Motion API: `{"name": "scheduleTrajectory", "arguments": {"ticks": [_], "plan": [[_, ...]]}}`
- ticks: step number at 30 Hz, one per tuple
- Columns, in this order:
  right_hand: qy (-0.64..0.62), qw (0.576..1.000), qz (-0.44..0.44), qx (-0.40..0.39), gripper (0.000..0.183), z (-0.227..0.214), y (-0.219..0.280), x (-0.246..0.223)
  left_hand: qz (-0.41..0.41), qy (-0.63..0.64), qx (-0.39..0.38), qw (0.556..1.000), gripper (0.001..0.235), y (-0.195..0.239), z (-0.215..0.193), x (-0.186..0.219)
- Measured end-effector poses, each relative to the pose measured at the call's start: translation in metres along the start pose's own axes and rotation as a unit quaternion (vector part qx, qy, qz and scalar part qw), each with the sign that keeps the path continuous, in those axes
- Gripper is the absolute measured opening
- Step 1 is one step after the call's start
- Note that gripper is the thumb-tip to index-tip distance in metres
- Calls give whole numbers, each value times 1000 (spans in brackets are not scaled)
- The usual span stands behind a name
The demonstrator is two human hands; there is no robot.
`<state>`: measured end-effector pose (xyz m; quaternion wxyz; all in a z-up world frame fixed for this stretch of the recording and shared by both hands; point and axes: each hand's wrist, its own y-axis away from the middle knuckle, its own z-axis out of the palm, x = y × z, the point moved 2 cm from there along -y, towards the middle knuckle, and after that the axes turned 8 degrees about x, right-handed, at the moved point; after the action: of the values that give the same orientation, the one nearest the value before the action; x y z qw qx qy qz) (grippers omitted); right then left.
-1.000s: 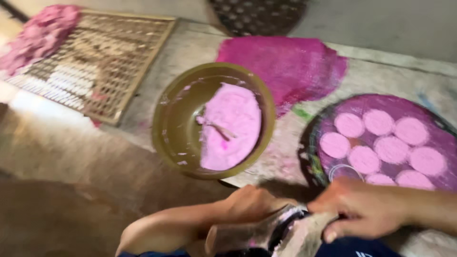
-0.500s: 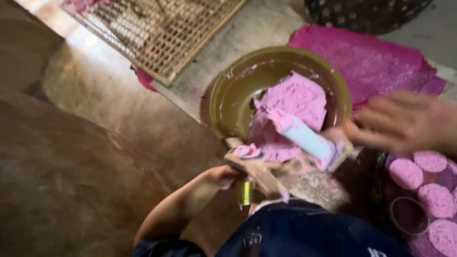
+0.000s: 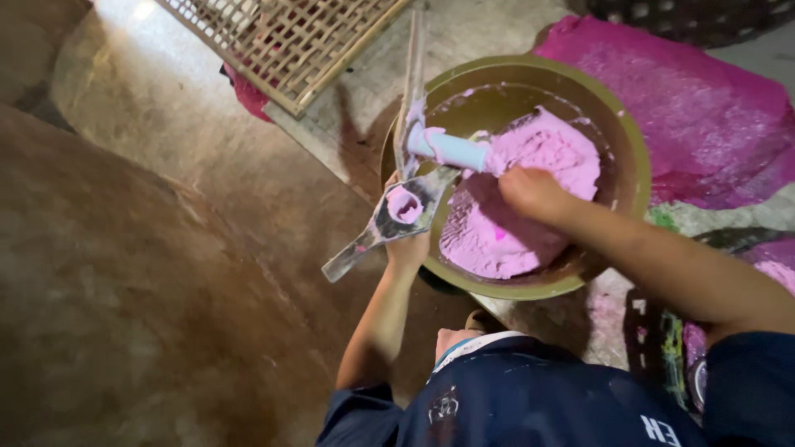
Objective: The person scoops pink dough from a bowl and uses a handheld press to form circular pieces, placing them onto a tray. The process is repeated continuously to produce multiple uniform dough discs.
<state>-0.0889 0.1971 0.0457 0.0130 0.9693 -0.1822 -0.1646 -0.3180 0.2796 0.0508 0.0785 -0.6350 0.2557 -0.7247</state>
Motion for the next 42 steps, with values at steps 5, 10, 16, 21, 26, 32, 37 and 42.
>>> {"name": "scheduleTrajectory", "arguments": {"ticks": [5, 10, 16, 21, 26, 32, 37, 42], "plan": [[130, 981, -111, -92, 27, -21, -1, 4, 47, -66, 12, 997, 23, 0, 0, -9], [240, 940, -183, -157, 25, -15, 39, -35, 90, -87, 3, 992, 23, 3, -1, -7], [161, 944, -186, -221, 34, -5, 82, -27, -7, -95, -21, 995, 26, 1, 0, -5], [113, 955, -177, -209, 62, -54, 123, -4, 57, -74, -13, 996, 28, -4, 4, -1], [119, 954, 47, -270, 43, -147, 149, -9, 112, -161, -55, 979, 29, -13, 11, 34], [206, 966, -11, -159, 40, -209, 143, -42, 118, -218, -202, 948, 71, 7, 46, 63], [411, 877, -248, -23, 25, -153, 145, -91, 213, -182, -279, 918, 39, 38, 79, 51], [400, 891, -207, -50, 16, -165, 192, -74, 50, -182, -339, 922, 32, 39, 62, 36]]}}
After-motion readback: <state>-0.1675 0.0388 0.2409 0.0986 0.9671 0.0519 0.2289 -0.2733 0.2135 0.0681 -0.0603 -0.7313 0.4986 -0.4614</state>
